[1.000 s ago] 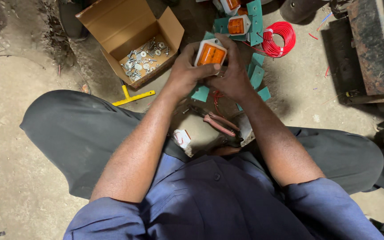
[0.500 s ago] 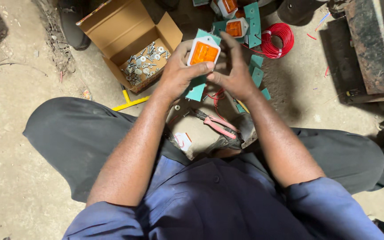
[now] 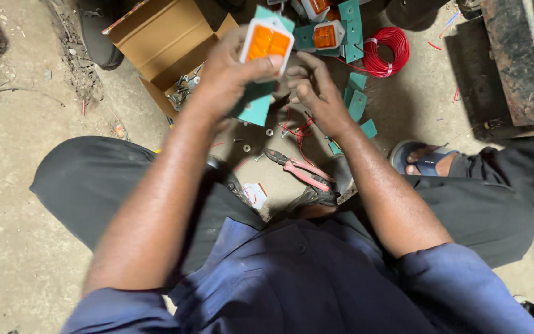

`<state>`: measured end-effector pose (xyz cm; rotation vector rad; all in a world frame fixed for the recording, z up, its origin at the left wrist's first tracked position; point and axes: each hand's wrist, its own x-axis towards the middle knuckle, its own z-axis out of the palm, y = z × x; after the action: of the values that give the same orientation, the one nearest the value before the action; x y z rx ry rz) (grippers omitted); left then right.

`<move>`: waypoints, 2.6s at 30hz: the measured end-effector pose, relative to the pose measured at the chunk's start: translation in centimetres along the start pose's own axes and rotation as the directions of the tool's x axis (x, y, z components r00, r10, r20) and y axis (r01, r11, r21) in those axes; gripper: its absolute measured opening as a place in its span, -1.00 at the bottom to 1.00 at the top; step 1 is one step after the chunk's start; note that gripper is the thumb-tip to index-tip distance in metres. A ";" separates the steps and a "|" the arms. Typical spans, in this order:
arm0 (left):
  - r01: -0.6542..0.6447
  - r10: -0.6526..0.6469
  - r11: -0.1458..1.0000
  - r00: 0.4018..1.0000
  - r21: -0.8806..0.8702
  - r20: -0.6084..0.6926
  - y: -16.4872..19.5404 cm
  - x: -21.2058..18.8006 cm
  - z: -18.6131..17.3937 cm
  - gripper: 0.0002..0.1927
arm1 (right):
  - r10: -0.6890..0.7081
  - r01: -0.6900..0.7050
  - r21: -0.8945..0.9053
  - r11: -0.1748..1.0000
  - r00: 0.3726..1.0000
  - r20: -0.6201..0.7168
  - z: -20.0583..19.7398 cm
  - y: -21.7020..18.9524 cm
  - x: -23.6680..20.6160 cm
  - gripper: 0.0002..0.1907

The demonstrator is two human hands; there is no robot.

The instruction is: The person sits on the floor and assembles small electrical components. They use pliers to strip red wires, attach them to a teal metal bracket with an orange light fixture, and secure the assembly with a screwdriver. The person repeats this process for multiple units.

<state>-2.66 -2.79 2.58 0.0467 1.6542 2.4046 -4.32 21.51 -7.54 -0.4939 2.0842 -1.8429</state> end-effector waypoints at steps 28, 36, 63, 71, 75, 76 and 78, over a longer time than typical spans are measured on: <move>-0.037 0.016 0.991 0.987 -0.128 -0.162 6.0 2.5 -10.2 -0.42 | 0.178 0.240 -0.769 0.592 0.892 0.416 14.9 8.2 12.4 -0.60; 0.007 -0.029 0.993 0.982 -0.115 -0.186 6.6 3.6 -10.0 -0.37 | 0.389 -0.381 -0.082 0.921 0.889 0.239 15.0 7.4 14.9 -0.57; -0.020 0.033 0.998 0.973 0.059 -0.230 6.8 5.1 -12.5 -0.35 | 0.561 -0.591 0.791 0.157 0.713 0.421 18.5 -7.4 19.1 -0.54; -0.049 0.052 0.999 0.978 0.022 -0.204 6.2 5.4 -12.7 -0.33 | 0.568 -0.152 0.947 0.282 0.822 -0.037 21.6 -2.2 18.8 -0.49; -0.030 0.032 0.999 0.974 0.013 -0.225 6.2 5.4 -12.7 -0.30 | 0.563 -0.184 0.934 0.306 0.826 -0.021 21.1 -0.8 19.1 -0.49; -0.027 0.030 0.999 0.972 0.017 -0.232 6.2 5.3 -12.7 -0.29 | 0.560 -0.193 0.927 0.321 0.828 -0.021 21.2 -0.4 19.3 -0.49; -0.007 0.012 1.000 0.969 0.021 -0.246 6.2 5.3 -12.7 -0.29 | 0.553 -0.209 0.912 0.352 0.833 -0.023 21.4 0.7 19.6 -0.49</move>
<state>-10.77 -15.50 3.15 -0.2520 1.7828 2.4851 -12.18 -6.26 -10.95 0.6053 0.8732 -2.4192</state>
